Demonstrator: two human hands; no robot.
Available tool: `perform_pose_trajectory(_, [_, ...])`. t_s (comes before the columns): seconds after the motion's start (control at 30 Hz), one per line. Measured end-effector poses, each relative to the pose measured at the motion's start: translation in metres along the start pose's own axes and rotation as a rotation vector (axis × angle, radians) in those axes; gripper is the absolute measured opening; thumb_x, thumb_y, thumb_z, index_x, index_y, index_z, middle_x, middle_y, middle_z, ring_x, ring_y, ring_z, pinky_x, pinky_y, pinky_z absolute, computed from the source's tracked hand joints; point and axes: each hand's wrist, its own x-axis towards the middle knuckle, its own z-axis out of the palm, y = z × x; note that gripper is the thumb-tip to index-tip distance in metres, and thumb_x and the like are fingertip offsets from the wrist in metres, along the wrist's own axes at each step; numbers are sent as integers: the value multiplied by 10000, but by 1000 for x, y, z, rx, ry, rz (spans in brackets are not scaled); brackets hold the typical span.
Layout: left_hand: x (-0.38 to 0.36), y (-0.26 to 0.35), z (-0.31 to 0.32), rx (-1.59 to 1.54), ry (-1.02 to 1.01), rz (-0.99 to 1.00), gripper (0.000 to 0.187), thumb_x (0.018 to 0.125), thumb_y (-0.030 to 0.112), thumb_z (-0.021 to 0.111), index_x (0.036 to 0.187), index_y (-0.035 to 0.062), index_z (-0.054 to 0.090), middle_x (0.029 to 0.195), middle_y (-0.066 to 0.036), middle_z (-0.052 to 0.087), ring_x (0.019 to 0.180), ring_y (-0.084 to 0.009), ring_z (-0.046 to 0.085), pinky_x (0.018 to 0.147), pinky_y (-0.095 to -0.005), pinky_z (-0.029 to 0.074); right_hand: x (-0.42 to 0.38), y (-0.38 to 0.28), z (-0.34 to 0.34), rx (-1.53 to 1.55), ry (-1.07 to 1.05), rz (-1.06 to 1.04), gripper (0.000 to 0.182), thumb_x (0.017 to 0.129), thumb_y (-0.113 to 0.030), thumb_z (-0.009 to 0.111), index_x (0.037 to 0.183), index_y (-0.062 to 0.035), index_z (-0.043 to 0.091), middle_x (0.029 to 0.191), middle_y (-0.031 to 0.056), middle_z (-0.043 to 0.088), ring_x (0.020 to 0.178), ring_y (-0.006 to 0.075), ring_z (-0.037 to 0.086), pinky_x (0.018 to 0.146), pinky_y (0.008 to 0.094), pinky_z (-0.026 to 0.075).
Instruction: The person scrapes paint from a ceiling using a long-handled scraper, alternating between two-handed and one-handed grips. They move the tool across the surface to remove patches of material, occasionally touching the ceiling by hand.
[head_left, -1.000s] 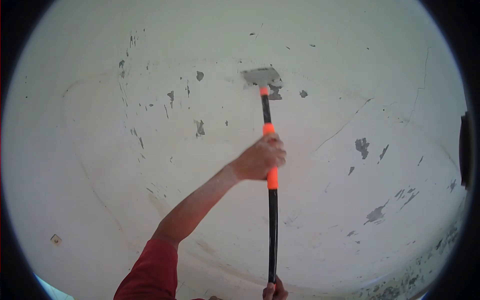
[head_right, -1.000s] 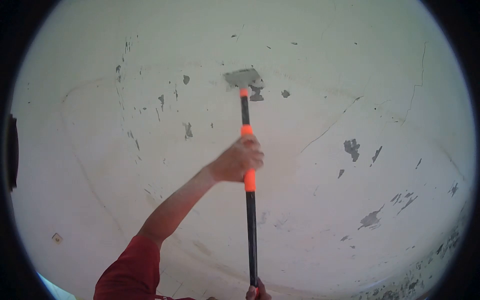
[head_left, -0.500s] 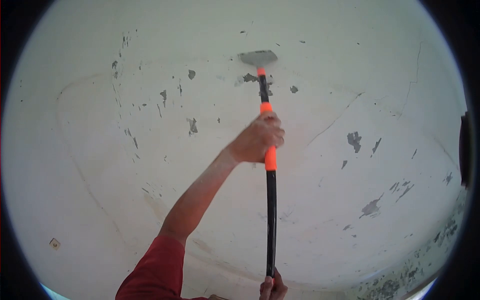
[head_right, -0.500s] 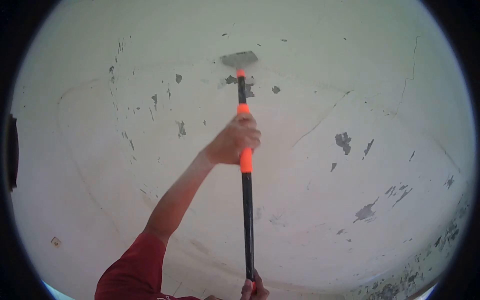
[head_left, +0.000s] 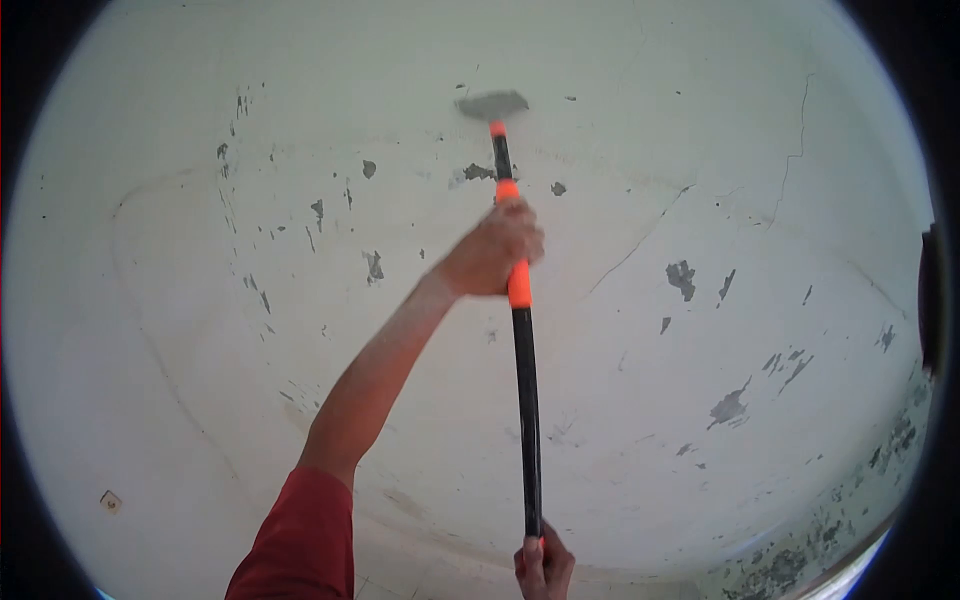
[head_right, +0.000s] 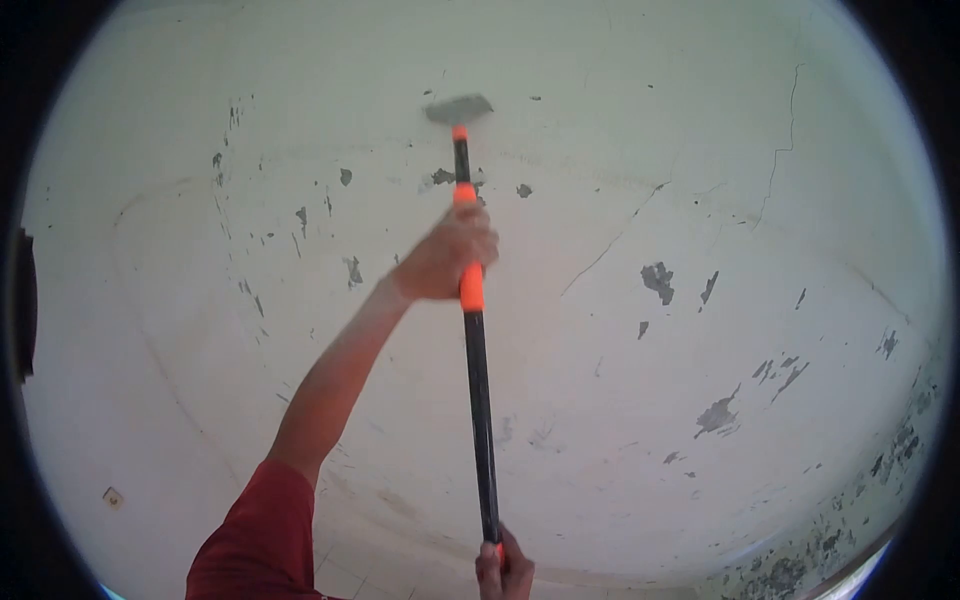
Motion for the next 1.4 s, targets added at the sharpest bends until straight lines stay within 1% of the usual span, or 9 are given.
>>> perform_pose_trajectory(0.03, [-8, 15, 9, -6, 5, 31, 203, 644, 88, 655, 631, 115, 454, 673, -20, 450, 811, -223, 532, 996, -401, 428, -15, 17, -11, 61, -119, 59, 545, 1080, -385, 558, 1461, 5, 535, 622, -64, 424, 527, 38, 387, 455, 238, 317])
perform_pose_trajectory(0.1, [-16, 48, 17, -88, -1, 26, 206, 640, 86, 653, 627, 115, 450, 668, -20, 446, 802, -223, 527, 995, -403, 427, -48, 47, -33, 721, -313, 209, 596, 1073, -337, 574, 1539, 7, 428, 607, -51, 419, 480, 56, 380, 424, 228, 326])
perform_pose_trajectory(0.2, [-5, 52, 22, -182, -22, -1, 208, 624, 81, 649, 624, 116, 443, 666, -17, 447, 786, -220, 524, 984, -403, 425, -54, 50, -47, 889, -231, 67, 675, 1060, -291, 599, 1598, 6, 320, 597, -42, 388, 463, 62, 339, 410, 228, 323])
perform_pose_trajectory(0.4, [44, -2, 5, -102, 106, 100, 198, 593, 122, 669, 604, 124, 471, 680, -12, 507, 780, -222, 550, 981, -411, 428, 4, -1, -38, 806, -210, 89, 649, 1083, -182, 546, 1636, -29, 242, 607, -55, 360, 469, 54, 314, 395, 219, 305])
perform_pose_trajectory(0.53, [55, -20, -22, -100, -1, 63, 199, 584, 112, 659, 605, 125, 461, 672, -8, 497, 776, -224, 544, 956, -410, 428, 10, -39, -15, 813, -227, 112, 591, 1101, -131, 493, 1639, -54, 260, 619, -60, 347, 482, 52, 302, 405, 214, 297])
perform_pose_trajectory(0.83, [36, 51, 25, -158, 1, 75, 202, 604, 83, 640, 577, 111, 442, 627, -12, 449, 769, -219, 543, 952, -387, 443, -46, 30, -45, 943, -224, 95, 549, 1097, -134, 495, 1619, -87, 334, 614, -44, 338, 481, 63, 306, 413, 226, 300])
perform_pose_trajectory(1.1, [43, 28, 24, -180, -4, 106, 218, 592, 95, 650, 594, 126, 435, 637, -12, 427, 734, -215, 502, 923, -381, 424, -28, 20, -41, 921, -156, 192, 553, 1095, -162, 507, 1615, -80, 338, 610, -33, 349, 459, 68, 311, 400, 232, 293])
perform_pose_trajectory(1.23, [81, -28, -3, -16, 105, 173, 235, 587, 123, 676, 606, 146, 443, 653, -21, 479, 754, -214, 546, 933, -387, 434, 23, -7, -36, 722, -261, 21, 608, 1099, -171, 506, 1647, -87, 257, 625, -45, 369, 466, 57, 324, 395, 228, 302])
perform_pose_trajectory(1.4, [100, -52, -37, -25, 36, 140, 220, 605, 51, 637, 641, 124, 432, 664, -12, 470, 737, -231, 490, 942, -390, 409, 39, -55, -8, 825, -280, -39, 576, 1114, -144, 461, 1650, -98, 256, 622, -54, 359, 470, 51, 320, 401, 215, 309])
